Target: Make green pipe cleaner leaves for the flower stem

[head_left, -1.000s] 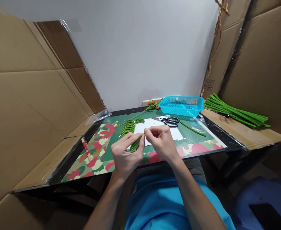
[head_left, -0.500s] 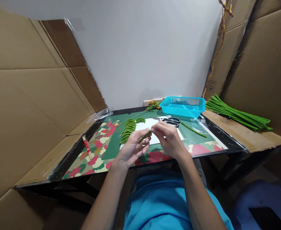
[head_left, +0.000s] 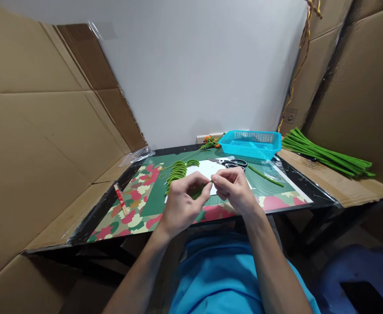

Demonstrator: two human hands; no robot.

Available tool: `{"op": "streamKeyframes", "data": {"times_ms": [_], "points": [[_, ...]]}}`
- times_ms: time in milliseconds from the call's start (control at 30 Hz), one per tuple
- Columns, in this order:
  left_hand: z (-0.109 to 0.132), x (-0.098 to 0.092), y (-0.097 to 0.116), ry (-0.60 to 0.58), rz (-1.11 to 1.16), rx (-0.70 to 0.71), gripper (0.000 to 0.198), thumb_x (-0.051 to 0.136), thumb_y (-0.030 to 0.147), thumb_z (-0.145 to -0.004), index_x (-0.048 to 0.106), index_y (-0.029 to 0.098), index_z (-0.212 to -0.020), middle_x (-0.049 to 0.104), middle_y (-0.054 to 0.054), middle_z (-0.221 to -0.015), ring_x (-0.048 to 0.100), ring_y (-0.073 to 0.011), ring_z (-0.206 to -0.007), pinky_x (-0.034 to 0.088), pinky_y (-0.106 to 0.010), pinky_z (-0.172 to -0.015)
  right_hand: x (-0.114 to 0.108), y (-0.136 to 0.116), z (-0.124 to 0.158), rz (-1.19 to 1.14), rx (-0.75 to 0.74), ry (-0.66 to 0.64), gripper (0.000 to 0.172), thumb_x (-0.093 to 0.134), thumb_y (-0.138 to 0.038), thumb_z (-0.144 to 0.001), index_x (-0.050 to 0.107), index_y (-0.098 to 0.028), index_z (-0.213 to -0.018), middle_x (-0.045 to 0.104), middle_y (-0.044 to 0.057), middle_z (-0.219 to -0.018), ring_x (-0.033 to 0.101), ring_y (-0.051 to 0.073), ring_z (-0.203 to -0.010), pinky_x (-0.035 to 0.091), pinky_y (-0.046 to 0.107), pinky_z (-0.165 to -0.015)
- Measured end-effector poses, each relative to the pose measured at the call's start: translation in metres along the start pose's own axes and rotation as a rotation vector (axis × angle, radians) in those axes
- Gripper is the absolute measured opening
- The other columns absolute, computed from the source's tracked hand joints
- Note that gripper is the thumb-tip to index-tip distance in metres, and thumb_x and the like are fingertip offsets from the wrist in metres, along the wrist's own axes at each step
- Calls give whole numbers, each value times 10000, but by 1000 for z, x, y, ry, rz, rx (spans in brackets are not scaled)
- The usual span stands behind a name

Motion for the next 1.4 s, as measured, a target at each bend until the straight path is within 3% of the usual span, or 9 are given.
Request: {"op": "streamKeyframes", "data": {"times_ms": [133,267,367,467,667,867,1033,1100,1400], "points": [[5,0,11,7,-448,273,121,691,286,-925,779,234,-861,727,-58,-813,650,-187,-759,512,-279,-767,2,3,0,-185,150,33,434,841,-495,-778,583,-190,-608,325,-96,-517,192,51,-448,183,223,-390],[4,1,5,32,-483,337,146,661,280,-953,795,229,-927,761,-82,-901,686,-198,-837,523,-296,-830,-1,-2,-2,-92,76,61,432,805,-504,-824,590,-189,-620,373,-78,-528,253,59,-446,220,230,-405],[2,-5,-5,141,-220,166,183,694,368,-956,772,203,-971,748,-66,-886,681,-173,-761,544,-270,-726,-3,-11,-1,132,-88,82,411,741,-493,-907,624,-185,-661,462,-43,-559,373,86,-485,289,251,-464],[2,2,-24,27,145,-130,327,678,492,-962,746,172,-955,644,-9,-689,539,-101,-497,390,-206,-428,-6,-19,2,303,-197,115,370,673,-464,-978,658,-186,-734,516,-18,-621,412,106,-539,303,264,-499],[7,10,-41,-19,526,-389,345,760,491,-901,679,161,-958,608,31,-681,511,-62,-415,302,-152,-313,-8,-22,5,402,-258,135,333,635,-428,-1007,656,-189,-776,515,-15,-651,405,113,-551,304,267,-501],[8,20,-42,-28,515,-294,313,834,405,-855,637,176,-936,690,13,-827,617,-79,-481,401,-160,-343,-15,-16,1,377,-230,184,389,678,-498,-955,634,-190,-723,516,-24,-610,420,107,-524,321,254,-489],[10,14,-27,193,194,-60,289,859,370,-838,675,149,-871,747,-29,-787,662,-98,-528,520,-190,-493,-18,-3,-5,207,-125,261,434,735,-535,-891,610,-194,-653,482,-48,-524,410,95,-438,313,247,-437],[10,13,-27,236,179,-77,312,861,394,-831,693,148,-924,759,-37,-789,662,-108,-511,515,-199,-472,-17,-4,-5,225,-145,272,417,718,-532,-913,617,-195,-688,497,-43,-567,424,96,-467,329,244,-449],[15,17,-50,83,344,-259,425,764,545,-878,698,129,-927,741,-60,-784,651,-128,-454,383,-181,-326,-17,-12,-3,299,-227,180,333,649,-456,-1005,646,-195,-798,558,-36,-637,554,112,-524,458,244,-522]]}}
Point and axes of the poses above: each hand's wrist, its own z-axis away from the middle knuckle, its own x-axis out of the palm, y = z × x, the point moved 6 cm from there along -z, towards the middle knuckle
